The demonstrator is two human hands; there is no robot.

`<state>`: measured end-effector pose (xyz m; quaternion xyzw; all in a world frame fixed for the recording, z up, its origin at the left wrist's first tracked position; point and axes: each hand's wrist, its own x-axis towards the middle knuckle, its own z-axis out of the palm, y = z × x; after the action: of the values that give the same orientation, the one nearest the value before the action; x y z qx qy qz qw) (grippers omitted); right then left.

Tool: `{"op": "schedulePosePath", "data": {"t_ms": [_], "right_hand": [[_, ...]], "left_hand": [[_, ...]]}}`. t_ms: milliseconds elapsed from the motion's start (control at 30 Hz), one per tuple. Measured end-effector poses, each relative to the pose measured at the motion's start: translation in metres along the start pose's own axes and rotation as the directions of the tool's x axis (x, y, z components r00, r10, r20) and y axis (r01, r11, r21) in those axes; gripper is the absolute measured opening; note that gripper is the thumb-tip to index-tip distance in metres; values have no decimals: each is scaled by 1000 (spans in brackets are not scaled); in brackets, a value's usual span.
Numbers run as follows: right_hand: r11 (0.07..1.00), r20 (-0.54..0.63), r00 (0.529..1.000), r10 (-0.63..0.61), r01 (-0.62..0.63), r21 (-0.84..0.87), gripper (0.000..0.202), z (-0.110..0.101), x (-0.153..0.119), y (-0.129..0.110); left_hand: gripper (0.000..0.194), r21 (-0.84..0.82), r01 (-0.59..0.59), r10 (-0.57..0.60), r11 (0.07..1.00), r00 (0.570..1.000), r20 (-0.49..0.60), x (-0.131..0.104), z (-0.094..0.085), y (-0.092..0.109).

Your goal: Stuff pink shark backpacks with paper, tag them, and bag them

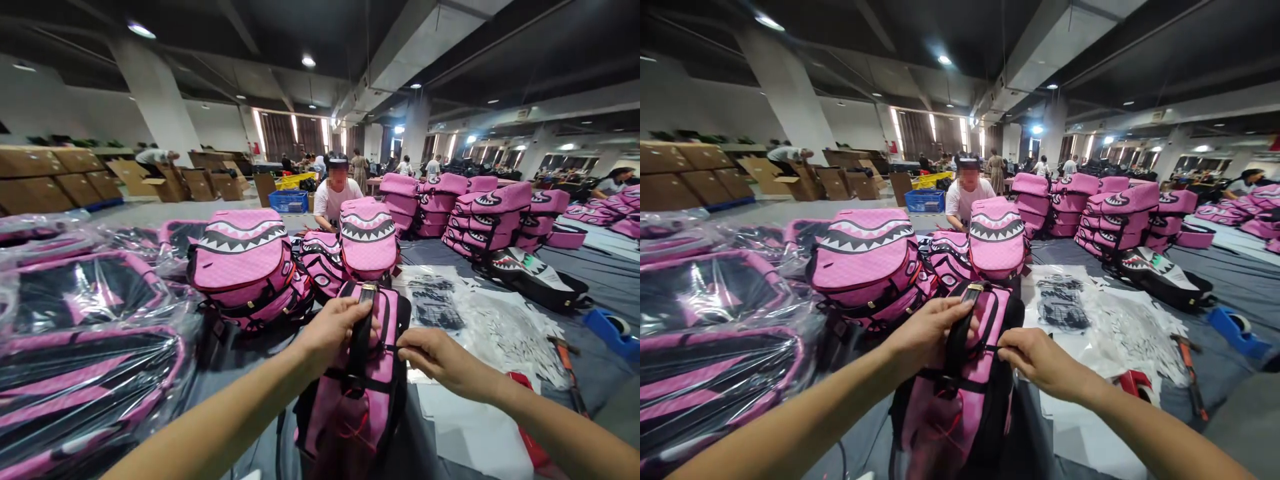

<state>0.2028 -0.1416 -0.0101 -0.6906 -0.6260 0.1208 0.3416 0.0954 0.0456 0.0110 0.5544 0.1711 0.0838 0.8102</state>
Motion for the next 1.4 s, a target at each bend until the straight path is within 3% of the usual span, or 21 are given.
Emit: {"op": "schedulePosePath", "data": {"t_ms": [67,167,300,400,467,533,600,667,700,800,833,933,1000,1167,1233,1300,1367,1400], "right_hand": [[1000,32,999,-9,9,5,35,-3,-5,-6],[994,75,993,-86,91,-65,34,3,-3,-22],[1000,66,997,-30,30,0,32,13,9,-33],[991,42,997,70,-74,115,29,18,13,-30],[990,24,997,78,-80,117,27,23,15,-26],[998,-29,998,55,-53,45,27,28,18,-25],[1000,-3,1000,-13,13,14,30,27,24,-25],[992,61,992,-107,103,73,33,16,32,-26],[984,40,987,-159,155,88,33,7,38,-25],[955,-152,943,-296,296,-25,36,-15,60,-20],[939,-161,925,-344,341,-52,41,-19,68,-17],[898,-22,898,-440,440,15,44,-18,86,-8],[896,30,897,-442,440,62,43,-14,89,1],[931,18,938,-347,342,128,47,-11,84,40],[948,-38,964,-264,266,176,47,-13,85,52],[962,-187,970,-153,189,196,43,-17,81,53],[972,-362,925,-115,181,152,33,-21,69,45],[970,-421,894,-157,221,107,26,-23,59,40]], "left_hand": [[44,-25,-86,86,996,996,-24,-10,-2,-11],[47,-100,-235,220,967,965,-140,-8,10,-21],[41,-174,-208,188,963,974,-125,1,28,-20],[43,-135,-154,154,979,988,-12,-4,28,-21],[46,-82,-140,144,987,989,37,-7,25,-23],[47,-39,-168,169,985,985,20,-8,20,-23],[46,6,-202,202,979,979,-9,-10,12,-20],[47,58,-197,198,979,980,-7,-15,2,-15],[48,86,-194,196,977,980,-20,-19,-3,-12],[53,164,-178,196,970,976,-98,-34,-15,-5],[55,182,-172,193,968,975,-107,-40,-16,-3],[56,199,-143,160,969,985,-71,-52,-18,-5],[56,194,-125,139,973,988,-60,-57,-20,-9],[57,162,-126,150,979,977,-149,-58,-32,-17],[58,176,-178,213,968,955,-205,-53,-32,-12],[59,167,-251,290,953,917,-275,-46,-29,-3],[54,108,-317,335,942,879,-339,-37,-24,7],[49,67,-338,338,939,868,-363,-33,-21,11]]}}
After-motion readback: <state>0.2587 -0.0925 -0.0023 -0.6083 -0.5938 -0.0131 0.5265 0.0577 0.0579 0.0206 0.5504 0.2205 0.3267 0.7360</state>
